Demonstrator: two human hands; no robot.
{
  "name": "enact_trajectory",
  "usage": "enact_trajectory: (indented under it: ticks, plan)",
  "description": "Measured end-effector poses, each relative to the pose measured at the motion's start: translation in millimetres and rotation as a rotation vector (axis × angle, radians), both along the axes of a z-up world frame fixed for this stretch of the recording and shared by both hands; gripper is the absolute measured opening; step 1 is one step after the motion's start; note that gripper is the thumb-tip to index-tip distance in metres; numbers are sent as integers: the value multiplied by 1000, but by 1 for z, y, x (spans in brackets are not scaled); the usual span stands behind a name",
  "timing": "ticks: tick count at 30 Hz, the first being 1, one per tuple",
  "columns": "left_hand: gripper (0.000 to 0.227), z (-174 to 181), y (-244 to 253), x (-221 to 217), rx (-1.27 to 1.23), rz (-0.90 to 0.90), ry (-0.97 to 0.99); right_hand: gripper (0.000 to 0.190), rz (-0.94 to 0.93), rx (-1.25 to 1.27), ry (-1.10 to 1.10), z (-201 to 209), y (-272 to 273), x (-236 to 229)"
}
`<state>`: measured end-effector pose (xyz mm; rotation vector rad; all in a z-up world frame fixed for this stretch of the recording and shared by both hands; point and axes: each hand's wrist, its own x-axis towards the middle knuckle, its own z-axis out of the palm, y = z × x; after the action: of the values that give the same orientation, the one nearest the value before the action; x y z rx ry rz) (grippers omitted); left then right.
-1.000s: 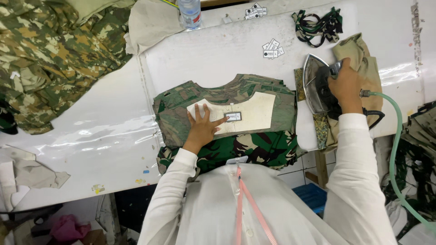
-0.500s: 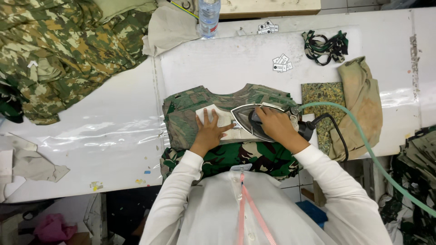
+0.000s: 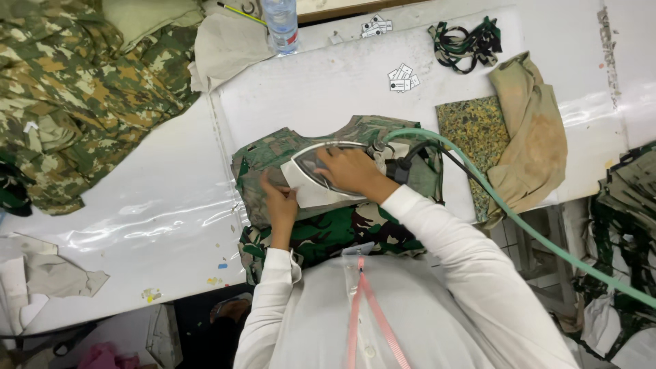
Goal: The person irons a stack of camouflage-patterned fabric pieces on a white table. They repeatedly place a white template on the fabric, press it with a steam iron, and then remove the template. The person also handles small white tags, placing them on the fabric before ironing.
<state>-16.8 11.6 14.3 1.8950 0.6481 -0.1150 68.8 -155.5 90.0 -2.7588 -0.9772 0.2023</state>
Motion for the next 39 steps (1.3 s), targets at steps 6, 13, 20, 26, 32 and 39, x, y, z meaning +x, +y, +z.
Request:
enact_trajectory:
  ticks: [6, 13, 20, 26, 32, 39]
  plan:
    - [82, -33, 5, 7, -92, -22, 147, 40, -205, -111, 63, -11, -79, -13]
    - [21, -47, 69, 9, 62, 172, -65, 43, -458, -37, 9, -18, -156, -28]
    - [60, -112, 124, 37, 135, 454, -107, 34, 37, -53, -36, 27, -84, -40]
    - [15, 20, 19, -74, 453, -296, -443, 45, -473, -223, 1, -24, -155, -11]
    - [53, -30, 37, -174, 888, -916, -394, 49, -768, -310, -289, -40, -282, 18]
    - [52, -23, 16, -162, 950, -872, -362, 57, -35, 74, -108, -24, -174, -92]
